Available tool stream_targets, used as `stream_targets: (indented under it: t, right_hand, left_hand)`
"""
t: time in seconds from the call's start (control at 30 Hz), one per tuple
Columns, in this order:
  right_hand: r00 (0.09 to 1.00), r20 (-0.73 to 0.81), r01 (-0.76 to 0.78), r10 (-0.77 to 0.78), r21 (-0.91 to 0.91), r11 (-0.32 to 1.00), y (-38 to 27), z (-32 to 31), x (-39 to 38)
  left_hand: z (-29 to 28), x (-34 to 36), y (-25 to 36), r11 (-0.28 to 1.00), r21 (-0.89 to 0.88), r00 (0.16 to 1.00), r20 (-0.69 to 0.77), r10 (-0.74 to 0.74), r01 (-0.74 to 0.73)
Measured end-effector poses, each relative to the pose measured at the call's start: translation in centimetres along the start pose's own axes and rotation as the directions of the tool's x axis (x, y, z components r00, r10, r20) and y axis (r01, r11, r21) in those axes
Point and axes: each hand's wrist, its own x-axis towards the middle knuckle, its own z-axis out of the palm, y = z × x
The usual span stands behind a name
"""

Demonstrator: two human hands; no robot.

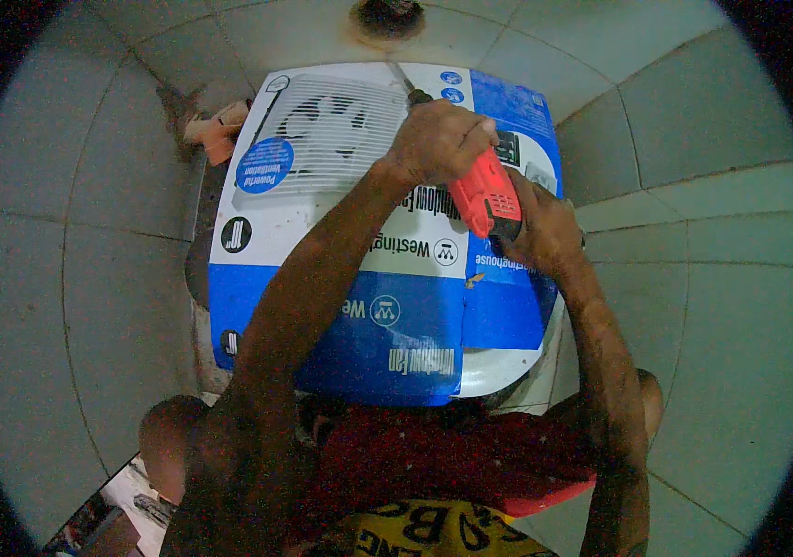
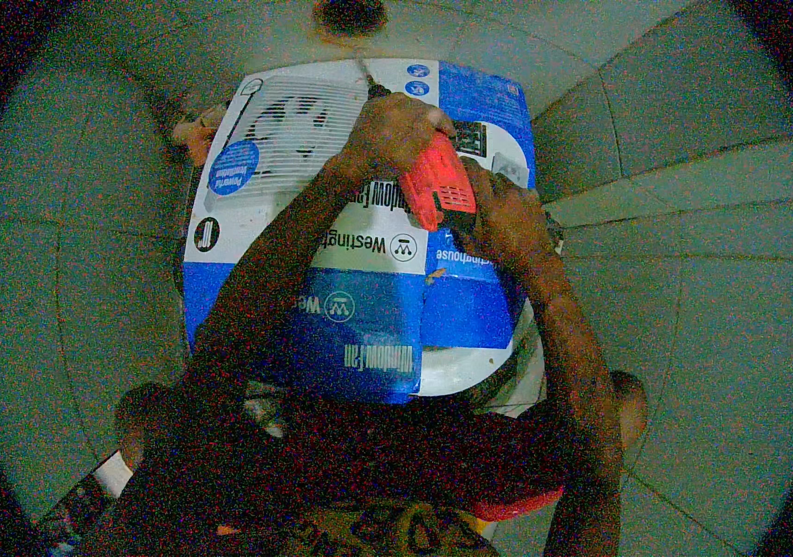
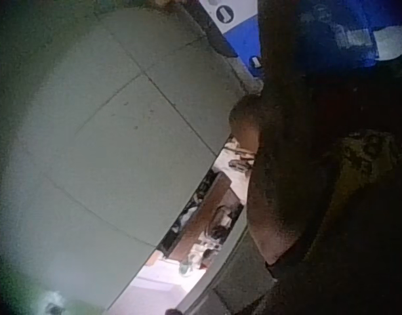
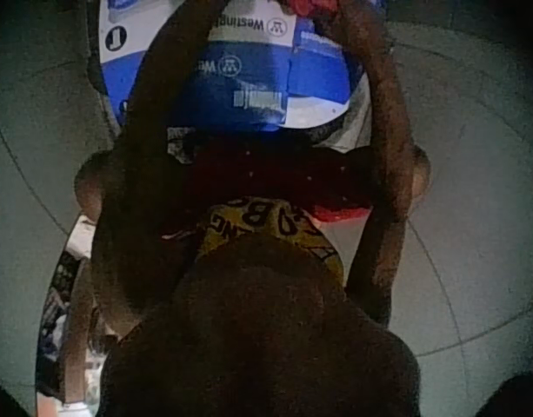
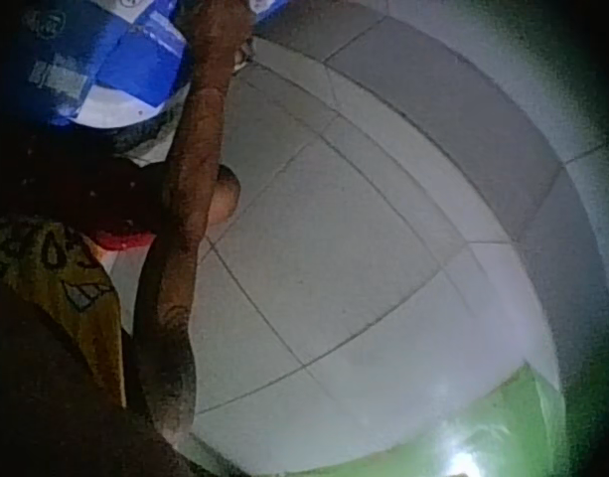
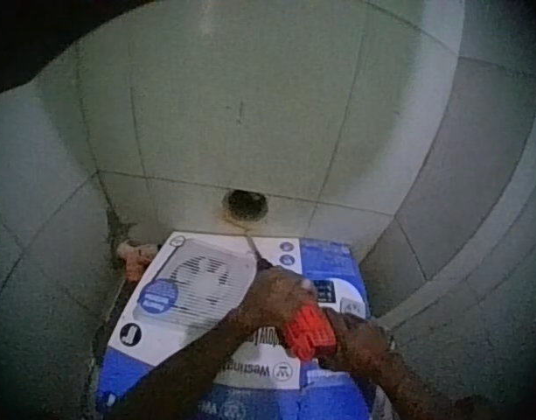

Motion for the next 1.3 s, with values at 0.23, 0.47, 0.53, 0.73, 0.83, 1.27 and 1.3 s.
stream_targets:
  t: [0.23, 0.47, 0.53, 0.73, 0.83, 1.27, 1.3]
  right_hand:
    - [1.000, 0.005, -0.016, 0.016, -0.092, 0.996, 0.5, 0.5, 0.2]
    - [0.997, -0.068, 0.031, -0.039, -0.109, 0.994, 0.5, 0.6, 0.6]
    - [1.000, -0.031, -0.009, 0.006, -0.092, 0.996, 0.6, 0.5, 0.8]
    - [0.993, 0.038, -0.109, 0.111, -0.054, 0.993, -0.5, 0.1, 0.8]
    - [0.988, 0.053, -0.143, 0.145, -0.051, 0.988, -0.7, 0.2, 0.6]
    - [0.998, -0.059, -0.012, 0.007, -0.074, 0.997, 1.4, 1.1, 0.0]
    - [0.998, -0.059, -0.010, 0.006, -0.069, 0.998, 1.3, 1.1, 0.2]
  left_hand:
    - [0.5, -0.2, -0.2, 1.000, -0.014, 0.999, -0.051, 0.020, -0.021]
    - [0.6, 0.1, -0.8, 0.992, 0.082, 0.984, -0.143, 0.102, -0.091]
    - [0.5, 0.1, -0.7, 0.998, 0.027, 0.990, -0.125, 0.064, -0.061]
    - [0.0, 0.1, -0.5, 0.999, -0.031, 0.994, -0.105, 0.026, -0.029]
    - [0.6, 0.3, -0.5, 1.000, 0.001, 0.996, -0.086, 0.030, -0.030]
    - [1.3, 0.4, -0.4, 0.998, -0.001, 0.990, -0.121, 0.065, -0.066]
    - [1.1, 0.3, -0.5, 0.996, 0.050, 0.992, -0.105, 0.075, -0.070]
